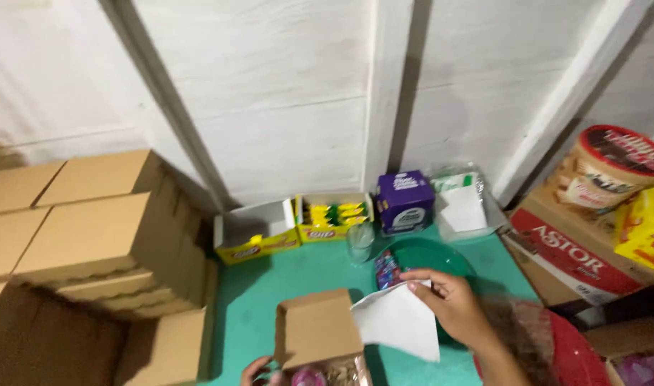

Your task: Packing various snack items into a cardboard box

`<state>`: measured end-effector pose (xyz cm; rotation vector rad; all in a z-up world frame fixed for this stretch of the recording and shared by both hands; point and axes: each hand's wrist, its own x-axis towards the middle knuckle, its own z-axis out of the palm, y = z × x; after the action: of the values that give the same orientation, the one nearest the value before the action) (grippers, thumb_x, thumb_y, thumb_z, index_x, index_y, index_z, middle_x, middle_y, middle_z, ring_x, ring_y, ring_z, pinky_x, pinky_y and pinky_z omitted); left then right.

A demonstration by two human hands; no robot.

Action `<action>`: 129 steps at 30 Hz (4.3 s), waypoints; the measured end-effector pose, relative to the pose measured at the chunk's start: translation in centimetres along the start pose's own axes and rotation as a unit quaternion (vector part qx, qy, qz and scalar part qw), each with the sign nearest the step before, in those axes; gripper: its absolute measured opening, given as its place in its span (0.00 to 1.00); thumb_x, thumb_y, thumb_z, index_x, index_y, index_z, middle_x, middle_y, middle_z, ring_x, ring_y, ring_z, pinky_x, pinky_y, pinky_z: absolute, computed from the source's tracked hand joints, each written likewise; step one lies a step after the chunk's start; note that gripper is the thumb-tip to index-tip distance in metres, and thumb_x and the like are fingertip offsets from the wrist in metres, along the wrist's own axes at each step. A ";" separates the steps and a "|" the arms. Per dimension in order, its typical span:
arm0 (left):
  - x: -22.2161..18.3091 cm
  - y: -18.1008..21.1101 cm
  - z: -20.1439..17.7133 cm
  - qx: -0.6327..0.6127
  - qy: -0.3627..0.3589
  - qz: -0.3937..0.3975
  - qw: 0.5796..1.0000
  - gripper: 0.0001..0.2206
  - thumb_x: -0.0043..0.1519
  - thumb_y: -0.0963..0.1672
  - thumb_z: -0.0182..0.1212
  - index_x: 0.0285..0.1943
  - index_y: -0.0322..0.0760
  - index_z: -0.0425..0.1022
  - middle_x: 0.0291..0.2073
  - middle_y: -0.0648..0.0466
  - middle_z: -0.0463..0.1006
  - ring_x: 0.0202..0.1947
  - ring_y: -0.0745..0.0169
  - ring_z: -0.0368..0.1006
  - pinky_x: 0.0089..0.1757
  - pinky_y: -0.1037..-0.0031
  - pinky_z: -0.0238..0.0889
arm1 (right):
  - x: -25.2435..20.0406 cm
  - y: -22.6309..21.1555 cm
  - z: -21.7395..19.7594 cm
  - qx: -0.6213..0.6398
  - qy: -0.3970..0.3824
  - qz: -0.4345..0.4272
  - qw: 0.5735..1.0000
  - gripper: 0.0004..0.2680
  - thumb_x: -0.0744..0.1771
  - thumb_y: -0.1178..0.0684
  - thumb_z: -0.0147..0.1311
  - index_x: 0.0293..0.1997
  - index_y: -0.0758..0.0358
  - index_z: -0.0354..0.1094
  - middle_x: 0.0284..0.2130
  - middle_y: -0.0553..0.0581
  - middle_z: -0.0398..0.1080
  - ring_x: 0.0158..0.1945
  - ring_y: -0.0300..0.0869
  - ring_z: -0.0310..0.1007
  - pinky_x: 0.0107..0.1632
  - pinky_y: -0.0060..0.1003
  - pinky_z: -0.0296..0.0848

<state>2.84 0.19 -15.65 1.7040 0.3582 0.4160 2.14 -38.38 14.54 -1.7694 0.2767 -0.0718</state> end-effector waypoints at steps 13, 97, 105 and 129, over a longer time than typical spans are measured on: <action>-7.4 22.1 -1.8 -0.156 -0.253 -0.332 0.895 0.17 0.62 0.42 0.62 0.56 0.25 0.85 0.34 0.40 0.88 0.33 0.54 0.79 0.34 0.71 0.68 | -6.5 5.0 9.2 0.114 -0.032 0.072 0.990 0.13 0.65 0.55 0.59 0.54 0.67 0.79 0.37 0.60 0.82 0.37 0.39 0.75 0.38 0.30 0.67; -7.7 28.1 -6.2 -0.126 -0.280 -0.293 0.906 0.37 0.53 0.43 0.69 0.75 0.51 0.61 0.48 0.40 0.90 0.49 0.54 0.82 0.47 0.69 0.76 | -9.8 11.2 10.2 0.160 -0.024 -0.023 0.987 0.10 0.60 0.67 0.68 0.38 0.67 0.69 0.28 0.58 0.71 0.31 0.39 0.71 0.33 0.31 0.71; -7.4 28.3 -4.7 -0.023 -0.261 -0.286 0.922 0.12 0.58 0.47 0.70 0.40 0.33 0.89 0.30 0.55 0.82 0.33 0.65 0.74 0.31 0.76 0.65 | -10.6 8.4 10.6 0.179 -0.052 0.033 0.982 0.22 0.59 0.66 0.69 0.57 0.66 0.67 0.27 0.61 0.73 0.29 0.41 0.71 0.27 0.33 0.71; -10.4 24.9 -4.3 -0.099 -0.174 -0.278 0.939 0.12 0.59 0.47 0.71 0.32 0.30 0.85 0.22 0.57 0.73 0.27 0.67 0.63 0.29 0.75 0.55 | -15.3 8.8 16.7 0.321 0.056 0.152 0.933 0.09 0.65 0.65 0.59 0.48 0.77 0.72 0.38 0.67 0.77 0.36 0.44 0.70 0.33 0.38 0.65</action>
<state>-8.20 -5.02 8.80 1.3697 0.4980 -0.2581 -10.70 -20.70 3.93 -1.0578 0.5414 -0.0342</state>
